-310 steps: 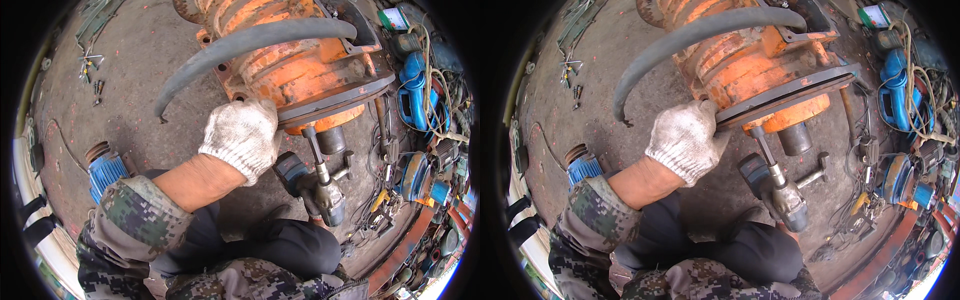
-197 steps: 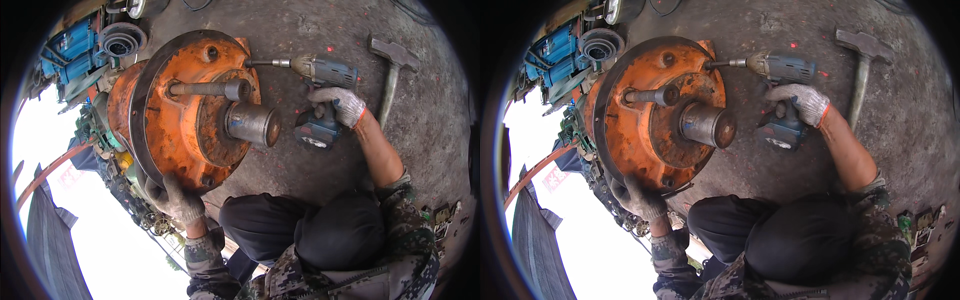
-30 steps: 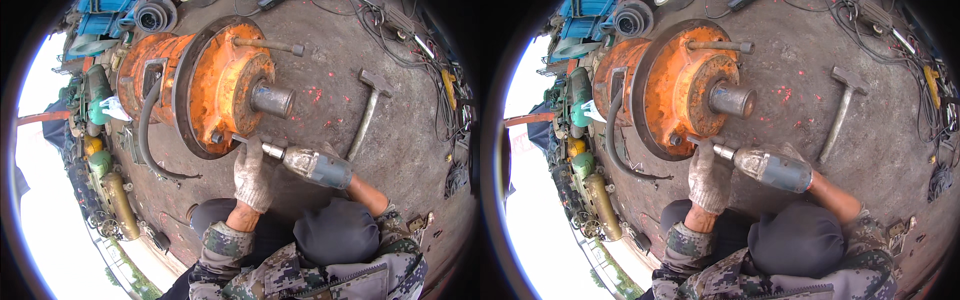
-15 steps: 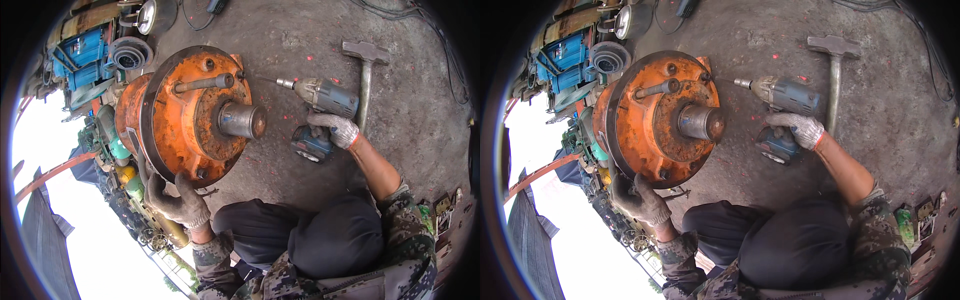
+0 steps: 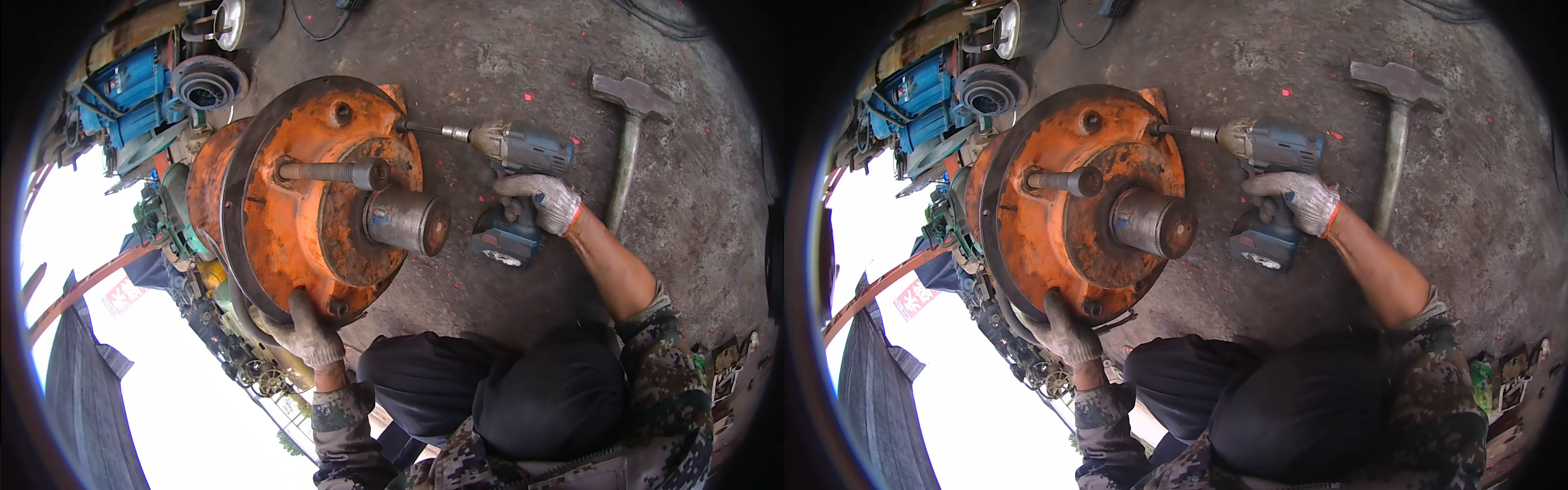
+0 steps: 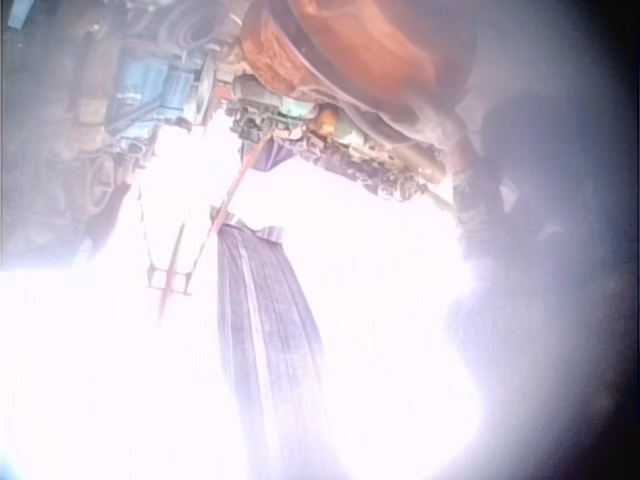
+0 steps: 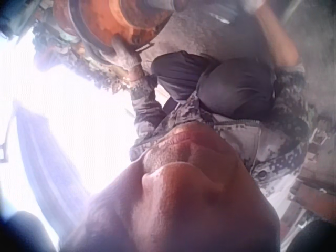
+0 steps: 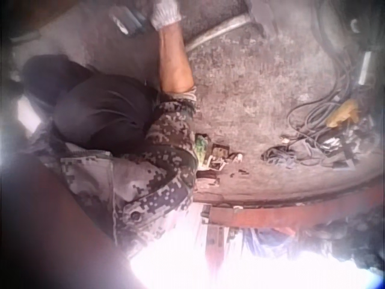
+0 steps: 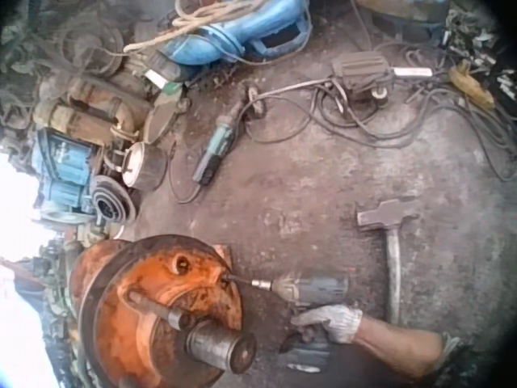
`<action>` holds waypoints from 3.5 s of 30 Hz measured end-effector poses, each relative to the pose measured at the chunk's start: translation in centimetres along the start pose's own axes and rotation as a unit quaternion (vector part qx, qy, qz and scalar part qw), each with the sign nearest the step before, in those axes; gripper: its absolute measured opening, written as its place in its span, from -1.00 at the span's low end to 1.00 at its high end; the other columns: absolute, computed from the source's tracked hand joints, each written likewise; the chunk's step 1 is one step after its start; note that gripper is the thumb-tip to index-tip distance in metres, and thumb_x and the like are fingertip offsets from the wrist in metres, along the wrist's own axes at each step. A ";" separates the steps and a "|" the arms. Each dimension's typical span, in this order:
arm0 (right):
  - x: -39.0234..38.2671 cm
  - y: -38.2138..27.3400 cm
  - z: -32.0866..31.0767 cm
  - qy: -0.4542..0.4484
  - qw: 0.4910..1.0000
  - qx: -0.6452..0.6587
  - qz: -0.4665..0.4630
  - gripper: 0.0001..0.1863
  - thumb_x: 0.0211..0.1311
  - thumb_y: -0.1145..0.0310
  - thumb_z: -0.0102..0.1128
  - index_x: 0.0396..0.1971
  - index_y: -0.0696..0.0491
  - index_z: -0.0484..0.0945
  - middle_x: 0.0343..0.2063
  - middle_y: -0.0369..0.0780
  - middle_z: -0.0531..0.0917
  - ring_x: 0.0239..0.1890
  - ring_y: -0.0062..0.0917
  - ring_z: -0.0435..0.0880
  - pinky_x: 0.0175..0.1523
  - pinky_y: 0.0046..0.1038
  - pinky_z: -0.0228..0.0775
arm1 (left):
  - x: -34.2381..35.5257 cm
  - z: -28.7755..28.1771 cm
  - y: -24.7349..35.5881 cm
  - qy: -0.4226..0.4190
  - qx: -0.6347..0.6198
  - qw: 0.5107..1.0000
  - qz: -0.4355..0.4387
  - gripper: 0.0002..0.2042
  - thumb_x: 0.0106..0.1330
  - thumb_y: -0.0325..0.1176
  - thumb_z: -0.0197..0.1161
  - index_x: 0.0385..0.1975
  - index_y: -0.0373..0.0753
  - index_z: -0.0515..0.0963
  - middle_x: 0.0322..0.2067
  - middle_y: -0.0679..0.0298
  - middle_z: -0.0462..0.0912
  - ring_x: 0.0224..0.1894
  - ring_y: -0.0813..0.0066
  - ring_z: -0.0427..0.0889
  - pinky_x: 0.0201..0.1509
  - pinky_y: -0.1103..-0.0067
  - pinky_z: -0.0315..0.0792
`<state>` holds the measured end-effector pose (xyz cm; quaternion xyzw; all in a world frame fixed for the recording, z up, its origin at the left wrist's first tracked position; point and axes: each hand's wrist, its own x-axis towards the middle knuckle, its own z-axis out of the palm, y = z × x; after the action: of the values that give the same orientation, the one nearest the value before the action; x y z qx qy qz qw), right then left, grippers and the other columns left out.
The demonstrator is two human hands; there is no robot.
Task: The person uses a cordless impact driver to remove bolts from a large orange mechanical part, then uses a hammer to tap the part. The person continues to remove and install bolts using the impact driver.
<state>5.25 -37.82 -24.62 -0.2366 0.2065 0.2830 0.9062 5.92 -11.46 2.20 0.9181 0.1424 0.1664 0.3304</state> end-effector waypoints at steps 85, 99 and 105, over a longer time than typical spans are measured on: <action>-11.0 1.4 2.3 -0.161 0.678 -0.620 -0.360 -0.39 0.05 0.20 0.58 0.15 -0.04 0.64 0.04 -0.24 0.72 0.12 -0.30 0.68 0.27 -0.21 0.49 | 1.3 -3.6 -7.2 -0.035 -0.084 0.995 0.046 -0.37 0.65 0.18 -0.10 0.22 -0.34 0.50 0.03 0.20 0.63 0.06 0.40 0.57 0.24 0.42 0.42; -10.3 5.8 9.8 -0.078 0.657 -0.705 -0.257 -0.68 0.03 0.36 0.55 -0.17 -0.03 0.69 -0.30 -0.22 0.71 -0.23 -0.25 0.71 -0.09 -0.24 0.55 | -3.6 -5.6 -8.6 -0.117 0.017 0.993 -0.016 -0.35 0.07 -0.10 0.63 0.02 -0.39 0.47 -0.09 -0.13 0.59 -0.03 -0.12 0.68 0.04 0.16 0.58; -10.6 5.5 14.7 -0.083 0.460 -0.839 -0.277 -0.80 0.14 0.41 0.38 -0.22 0.04 0.62 -0.39 -0.25 0.66 -0.35 -0.36 0.69 -0.20 -0.31 0.54 | -2.9 -6.1 -11.0 -0.152 0.044 0.986 0.057 -0.62 0.25 -0.21 0.48 -0.15 -0.33 0.51 -0.33 -0.14 0.67 -0.25 -0.22 0.70 -0.17 0.13 0.58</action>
<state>-2.61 -30.18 -9.14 -0.9033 -0.2836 0.0723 0.3138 -0.78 -0.91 -1.16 0.9531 0.0450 0.0375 0.2971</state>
